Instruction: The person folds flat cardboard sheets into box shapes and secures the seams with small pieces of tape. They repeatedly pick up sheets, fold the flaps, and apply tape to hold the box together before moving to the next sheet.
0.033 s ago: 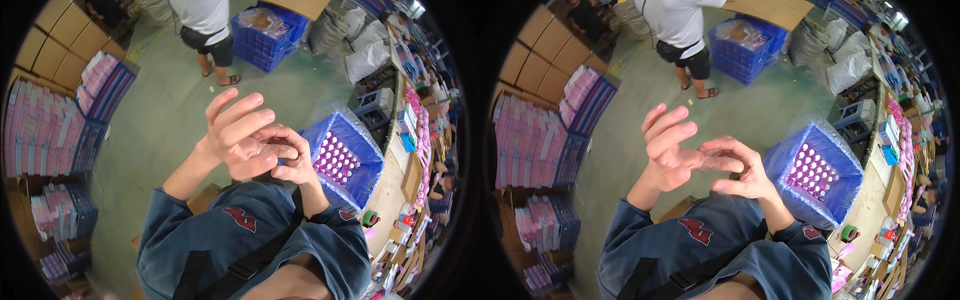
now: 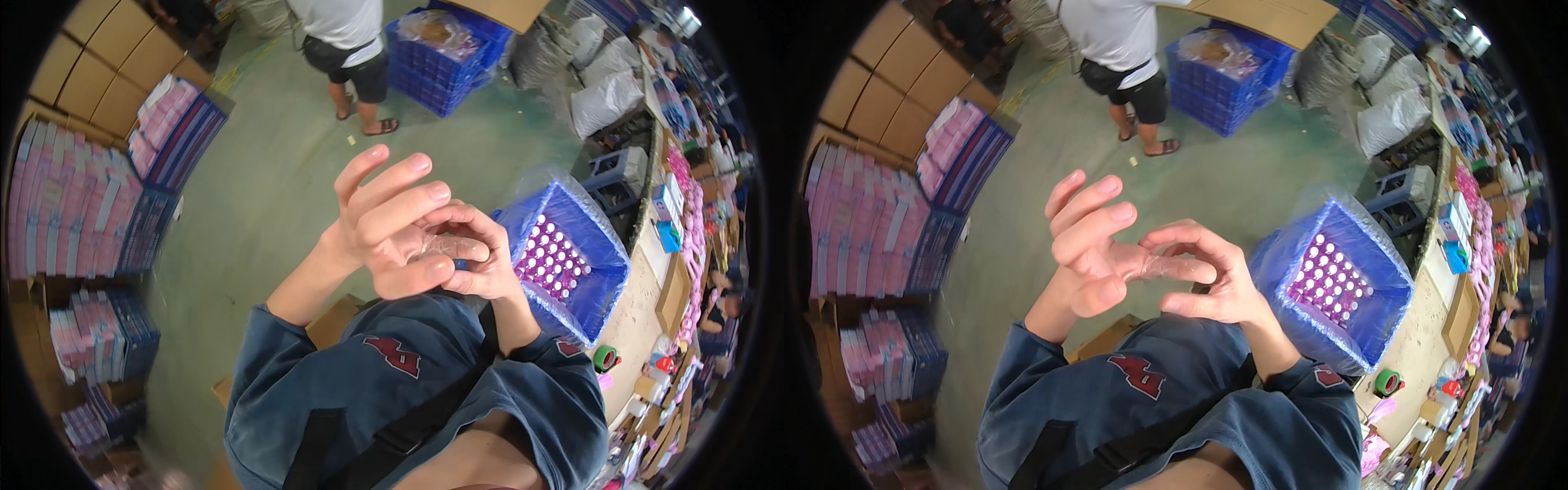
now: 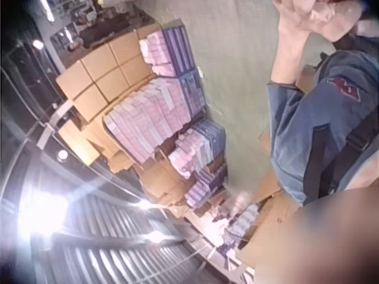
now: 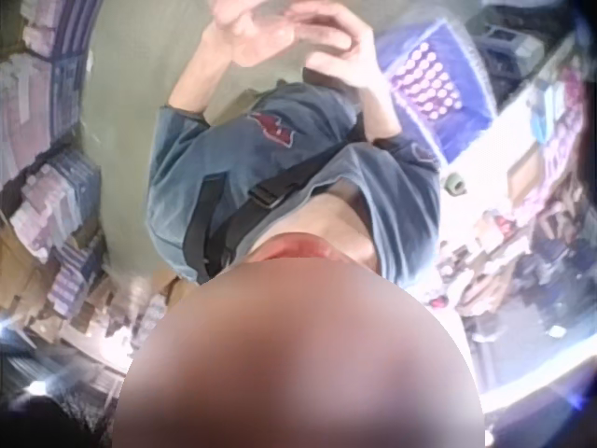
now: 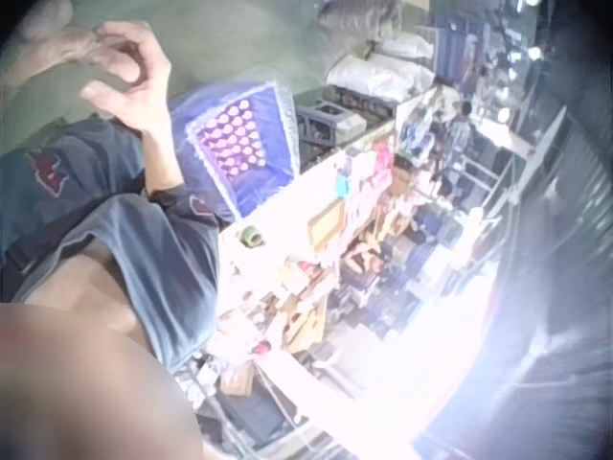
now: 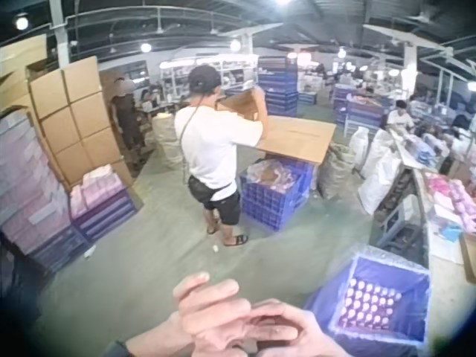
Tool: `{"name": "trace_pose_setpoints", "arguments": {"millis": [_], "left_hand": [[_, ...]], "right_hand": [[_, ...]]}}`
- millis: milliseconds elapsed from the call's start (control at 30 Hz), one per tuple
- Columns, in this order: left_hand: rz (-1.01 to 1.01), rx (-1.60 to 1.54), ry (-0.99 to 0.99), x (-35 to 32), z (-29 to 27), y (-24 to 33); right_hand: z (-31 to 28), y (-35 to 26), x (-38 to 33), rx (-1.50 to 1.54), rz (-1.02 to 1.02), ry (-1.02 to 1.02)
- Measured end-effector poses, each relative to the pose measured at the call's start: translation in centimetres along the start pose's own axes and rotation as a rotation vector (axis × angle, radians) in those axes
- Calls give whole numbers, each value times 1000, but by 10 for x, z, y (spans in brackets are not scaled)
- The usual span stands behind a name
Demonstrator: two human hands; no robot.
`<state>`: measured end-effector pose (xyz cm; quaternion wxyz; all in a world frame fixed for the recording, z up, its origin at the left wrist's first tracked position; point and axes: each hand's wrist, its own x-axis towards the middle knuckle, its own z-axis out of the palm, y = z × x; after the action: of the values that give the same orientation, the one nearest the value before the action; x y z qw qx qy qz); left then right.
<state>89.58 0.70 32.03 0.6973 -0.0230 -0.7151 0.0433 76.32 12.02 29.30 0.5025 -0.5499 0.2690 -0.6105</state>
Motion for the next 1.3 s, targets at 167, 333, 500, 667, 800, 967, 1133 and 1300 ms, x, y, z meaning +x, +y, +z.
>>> {"name": "trace_pose_setpoints", "arguments": {"millis": [167, 333, 500, 667, 800, 967, 1133, 1300], "left_hand": [[-84, 170, -98, 7, -75, 18], [-106, 439, -162, 9, -115, 19], [-234, 583, -201, 6, -130, 21], [-399, 592, -235, 3, -143, 32], [-354, 574, -153, 1, -149, 37], [-308, 585, -97, -2, -150, 36], [-313, 558, -96, -1, -145, 35], [-399, 563, -154, 0, -142, 38]], "right_hand": [[54, 10, 13, -171, -23, -76], [105, 28, 16, 89, 119, 119], [126, 27, 10, -229, 199, 76], [142, 29, 15, -527, -158, 205], [150, 27, 17, -459, -134, 191], [154, 25, 16, -466, -169, 188], [149, 23, 16, -586, -271, 163], [144, 20, 16, -752, -346, 141]]}}
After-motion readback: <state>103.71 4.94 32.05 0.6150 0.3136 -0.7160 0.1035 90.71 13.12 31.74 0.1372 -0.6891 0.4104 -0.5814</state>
